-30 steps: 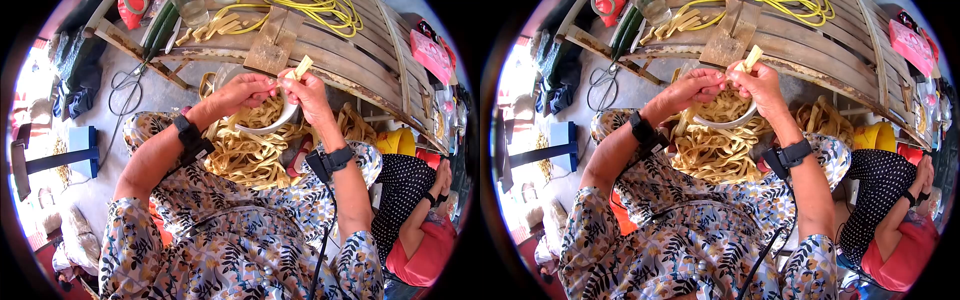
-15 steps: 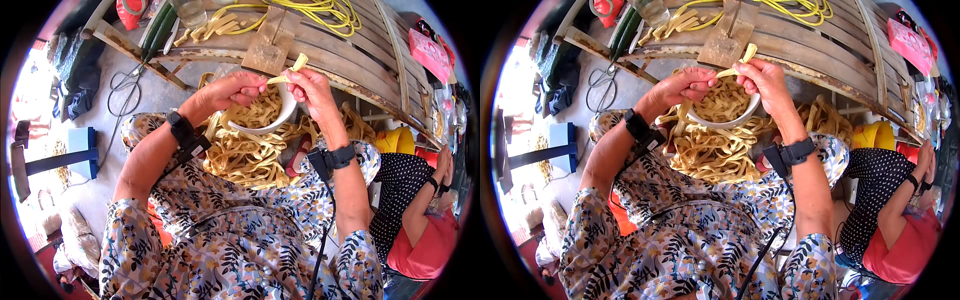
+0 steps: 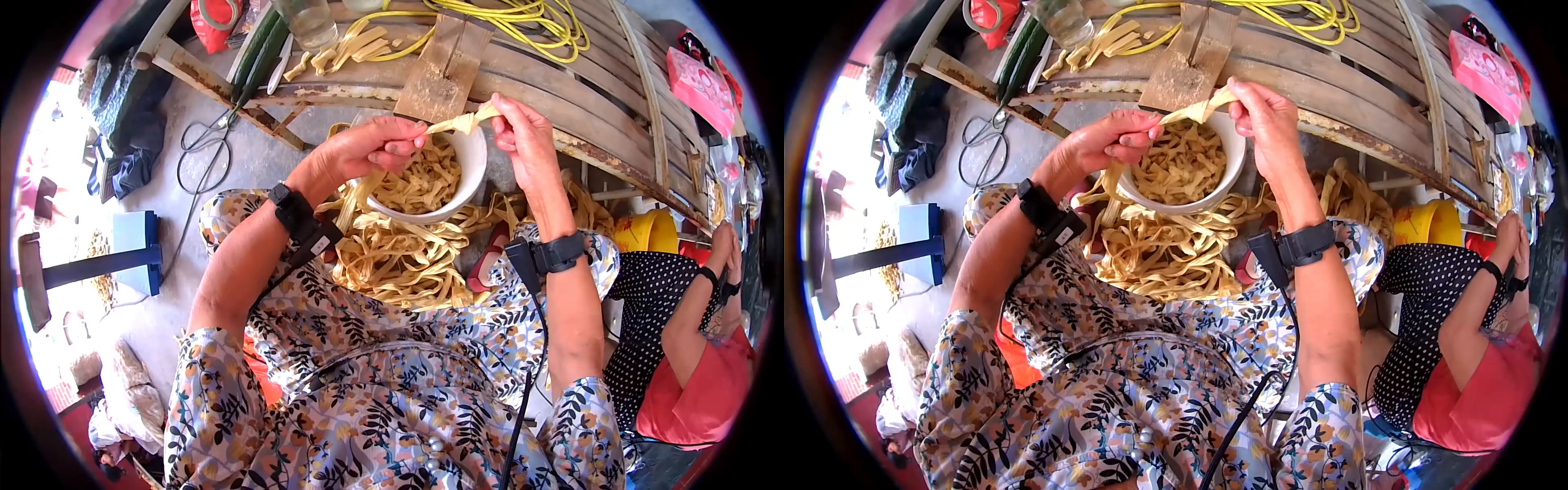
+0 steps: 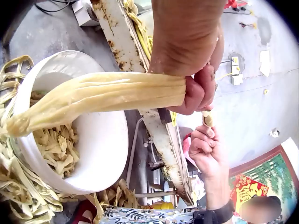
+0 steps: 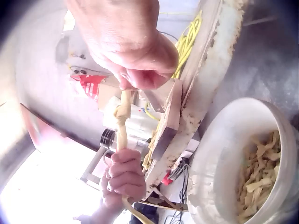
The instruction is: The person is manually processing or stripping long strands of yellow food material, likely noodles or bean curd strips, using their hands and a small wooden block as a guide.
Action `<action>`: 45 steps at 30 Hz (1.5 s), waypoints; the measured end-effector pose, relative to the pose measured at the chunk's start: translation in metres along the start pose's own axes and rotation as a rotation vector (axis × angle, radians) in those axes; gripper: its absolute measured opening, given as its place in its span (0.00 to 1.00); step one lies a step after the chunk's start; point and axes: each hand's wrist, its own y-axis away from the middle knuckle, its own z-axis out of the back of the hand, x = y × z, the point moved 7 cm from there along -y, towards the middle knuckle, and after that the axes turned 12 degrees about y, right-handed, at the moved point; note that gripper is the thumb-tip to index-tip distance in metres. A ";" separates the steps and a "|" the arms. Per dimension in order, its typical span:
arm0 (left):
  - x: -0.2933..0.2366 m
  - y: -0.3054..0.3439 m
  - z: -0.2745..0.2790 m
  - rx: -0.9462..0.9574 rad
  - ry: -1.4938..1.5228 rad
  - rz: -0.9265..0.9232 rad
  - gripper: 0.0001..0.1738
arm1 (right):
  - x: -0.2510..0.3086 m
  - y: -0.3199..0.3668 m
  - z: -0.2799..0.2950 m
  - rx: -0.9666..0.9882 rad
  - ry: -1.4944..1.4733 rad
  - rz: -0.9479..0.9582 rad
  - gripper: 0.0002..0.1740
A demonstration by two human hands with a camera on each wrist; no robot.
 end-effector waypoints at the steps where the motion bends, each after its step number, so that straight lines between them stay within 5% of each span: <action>1: 0.000 0.000 0.001 -0.007 -0.025 -0.005 0.12 | -0.001 -0.001 0.003 -0.015 0.002 0.020 0.09; 4: -0.001 0.001 0.006 -0.020 -0.063 -0.011 0.12 | 0.007 0.001 0.018 -0.129 -0.002 0.088 0.07; 5: -0.001 0.003 0.017 -0.023 -0.049 -0.010 0.12 | 0.011 -0.007 0.042 -0.127 -0.221 0.117 0.07; 8: -0.002 0.004 0.006 -0.014 -0.044 -0.054 0.13 | 0.020 -0.003 0.053 -0.167 0.037 0.128 0.14; 12: -0.010 0.005 -0.010 0.077 -0.034 -0.081 0.13 | 0.002 0.010 -0.002 0.090 0.299 -0.124 0.20; 16: -0.014 0.003 -0.012 0.007 -0.136 -0.079 0.13 | 0.007 0.018 -0.037 0.318 0.142 -0.037 0.21; 20: -0.017 0.000 -0.012 0.038 -0.109 -0.038 0.13 | 0.002 0.007 -0.035 0.255 -0.047 -0.011 0.13; 27: -0.076 0.009 -0.017 -0.166 -0.901 -0.434 0.13 | 0.018 -0.026 -0.009 0.012 -0.133 0.005 0.09; 30: -0.111 0.005 -0.007 -0.418 -1.019 -0.543 0.12 | 0.020 -0.044 -0.002 -0.064 -0.122 0.077 0.10; 37: -0.139 -0.020 0.012 -0.636 -1.098 -0.864 0.11 | 0.009 -0.070 -0.001 -0.200 -0.153 0.136 0.10; 45: -0.144 -0.021 0.013 -0.671 -1.099 -0.889 0.10 | 0.009 -0.074 -0.003 -0.207 -0.163 0.139 0.10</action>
